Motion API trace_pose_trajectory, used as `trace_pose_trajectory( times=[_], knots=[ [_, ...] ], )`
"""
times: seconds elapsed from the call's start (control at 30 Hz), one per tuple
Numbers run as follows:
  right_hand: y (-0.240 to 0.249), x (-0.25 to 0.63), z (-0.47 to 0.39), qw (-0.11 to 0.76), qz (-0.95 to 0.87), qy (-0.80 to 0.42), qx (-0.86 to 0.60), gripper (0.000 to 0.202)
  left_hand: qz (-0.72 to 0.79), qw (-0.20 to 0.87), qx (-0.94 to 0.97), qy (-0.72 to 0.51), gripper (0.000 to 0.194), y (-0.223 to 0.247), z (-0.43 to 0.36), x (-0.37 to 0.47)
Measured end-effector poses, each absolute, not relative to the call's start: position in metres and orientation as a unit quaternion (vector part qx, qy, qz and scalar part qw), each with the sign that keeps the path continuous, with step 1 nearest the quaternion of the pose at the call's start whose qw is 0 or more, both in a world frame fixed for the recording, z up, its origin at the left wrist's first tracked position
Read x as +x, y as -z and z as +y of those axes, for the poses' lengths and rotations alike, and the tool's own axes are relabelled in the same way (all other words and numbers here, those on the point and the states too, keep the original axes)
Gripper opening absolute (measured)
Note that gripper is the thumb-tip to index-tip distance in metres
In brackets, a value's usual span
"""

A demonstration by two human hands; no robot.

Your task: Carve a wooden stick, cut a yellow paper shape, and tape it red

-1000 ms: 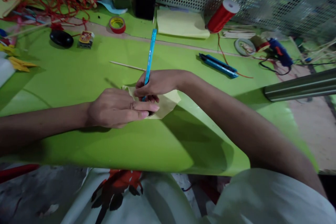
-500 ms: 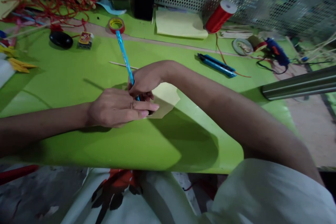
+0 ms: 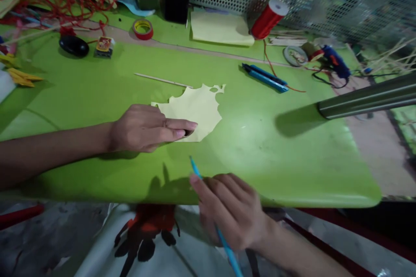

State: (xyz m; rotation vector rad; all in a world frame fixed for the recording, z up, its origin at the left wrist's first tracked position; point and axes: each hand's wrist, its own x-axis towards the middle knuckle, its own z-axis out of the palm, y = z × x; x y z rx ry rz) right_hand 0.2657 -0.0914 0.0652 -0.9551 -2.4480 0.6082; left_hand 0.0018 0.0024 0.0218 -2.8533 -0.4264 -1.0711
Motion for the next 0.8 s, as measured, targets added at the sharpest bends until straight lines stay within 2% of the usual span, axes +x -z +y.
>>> trace_pose_trajectory(
  times=[0.2,0.33,0.4,0.53,0.8],
  knots=[
    [-0.033,0.237,-0.087,0.239,-0.918,-0.022,-0.317,0.012,-0.128,0.034,-0.915,0.382,0.023,-0.022,0.005,0.004],
    [-0.017,0.228,-0.096,0.247,-0.916,0.099,-0.300,0.014,-0.123,0.028,-0.917,0.379,0.023,-0.023,0.005,0.005],
    [-0.016,0.223,-0.099,0.238,-0.910,0.118,-0.319,0.010,-0.124,0.024,-0.915,0.382,0.022,-0.022,0.005,0.005],
    [-0.024,0.210,-0.101,0.205,-0.901,0.144,-0.353,0.022,-0.121,0.021,-0.907,0.404,0.021,-0.018,0.005,0.006],
    [-0.037,0.185,-0.104,0.129,-0.893,0.200,-0.382,0.028,-0.115,0.029,-0.904,0.411,0.015,-0.019,0.007,0.008]
  ],
)
